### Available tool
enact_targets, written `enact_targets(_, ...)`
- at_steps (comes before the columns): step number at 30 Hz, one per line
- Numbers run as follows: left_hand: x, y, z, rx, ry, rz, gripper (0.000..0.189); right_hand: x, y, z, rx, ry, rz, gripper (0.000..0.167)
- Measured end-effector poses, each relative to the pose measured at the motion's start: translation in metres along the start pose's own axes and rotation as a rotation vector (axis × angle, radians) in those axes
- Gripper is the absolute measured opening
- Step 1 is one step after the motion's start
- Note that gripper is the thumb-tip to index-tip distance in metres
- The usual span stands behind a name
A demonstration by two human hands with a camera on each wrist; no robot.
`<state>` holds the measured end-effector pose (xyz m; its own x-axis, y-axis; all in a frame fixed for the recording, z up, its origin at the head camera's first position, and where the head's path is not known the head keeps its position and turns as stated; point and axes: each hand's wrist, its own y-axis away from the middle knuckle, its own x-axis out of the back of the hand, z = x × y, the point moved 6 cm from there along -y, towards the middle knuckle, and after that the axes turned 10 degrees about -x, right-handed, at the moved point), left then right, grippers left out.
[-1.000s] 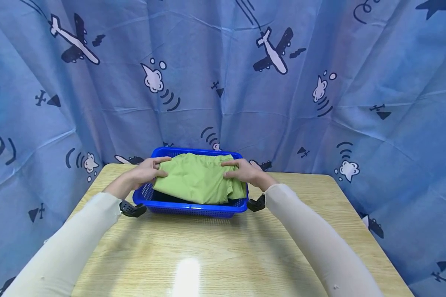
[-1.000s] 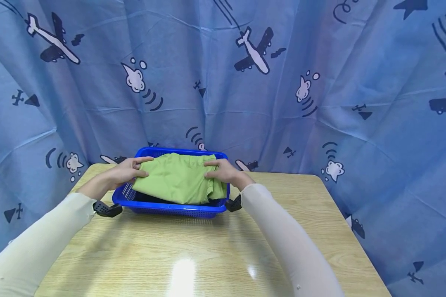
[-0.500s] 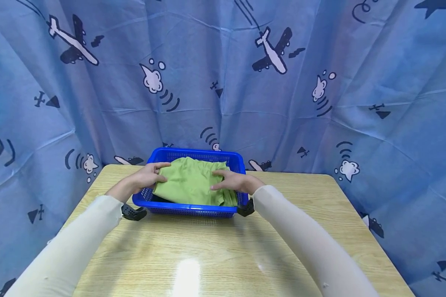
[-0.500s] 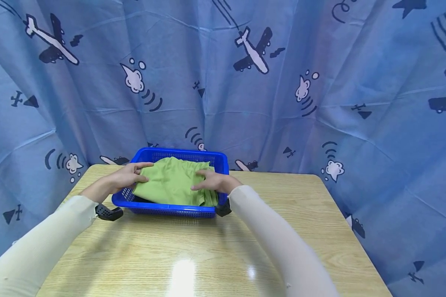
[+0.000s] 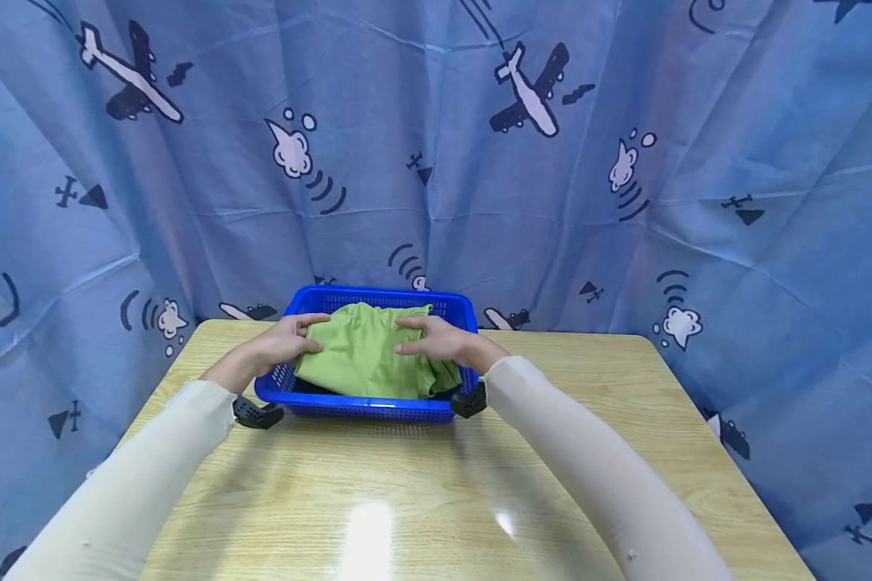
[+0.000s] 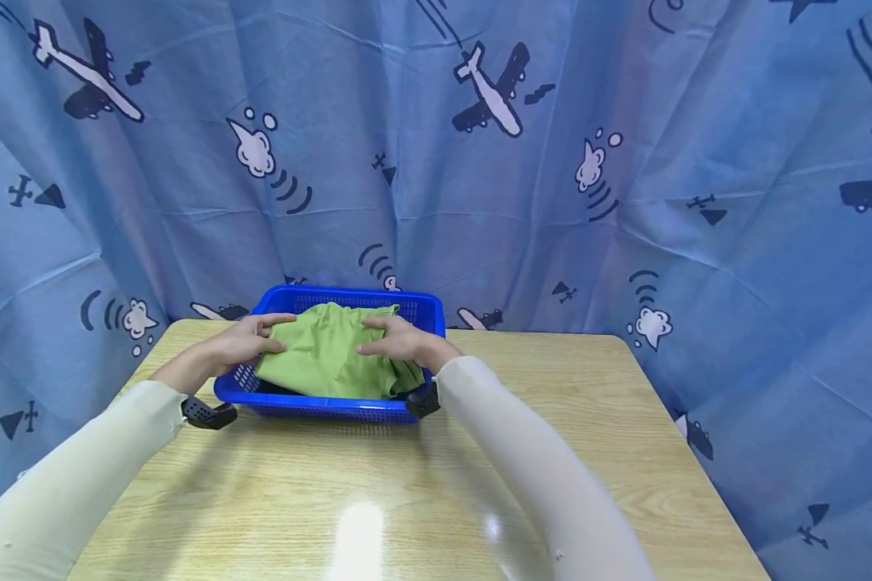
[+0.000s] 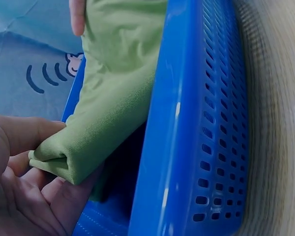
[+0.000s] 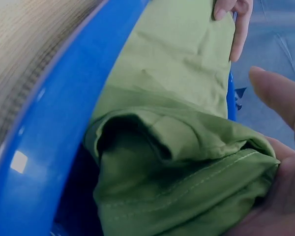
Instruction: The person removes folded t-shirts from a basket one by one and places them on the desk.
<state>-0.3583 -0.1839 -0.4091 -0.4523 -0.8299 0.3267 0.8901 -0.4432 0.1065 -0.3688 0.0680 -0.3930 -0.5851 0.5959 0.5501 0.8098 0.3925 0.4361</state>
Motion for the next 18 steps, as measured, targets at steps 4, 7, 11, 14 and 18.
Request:
enact_targets(4,0.001,0.001,0.001,0.002,-0.002,0.002,0.068,-0.002,0.005,-0.011,0.020,-0.006,-0.014,0.069)
enact_targets(7,0.002,0.001,0.000,0.002,0.002,0.002,0.068,-0.007,0.006,-0.015,0.032,-0.035,-0.060,0.070)
enact_targets(11,0.001,0.000,0.000,0.005,0.007,0.005,0.068,-0.014,0.004,-0.012,0.007,-0.066,-0.125,0.076)
enact_targets(14,-0.001,0.000,0.000,0.007,0.009,0.002,0.069,-0.017,-0.001,-0.005,-0.023,-0.070,-0.120,0.081)
enact_targets(18,-0.004,0.000,0.000,0.007,0.008,-0.018,0.072,-0.012,-0.009,0.006,-0.030,-0.104,-0.032,0.076)
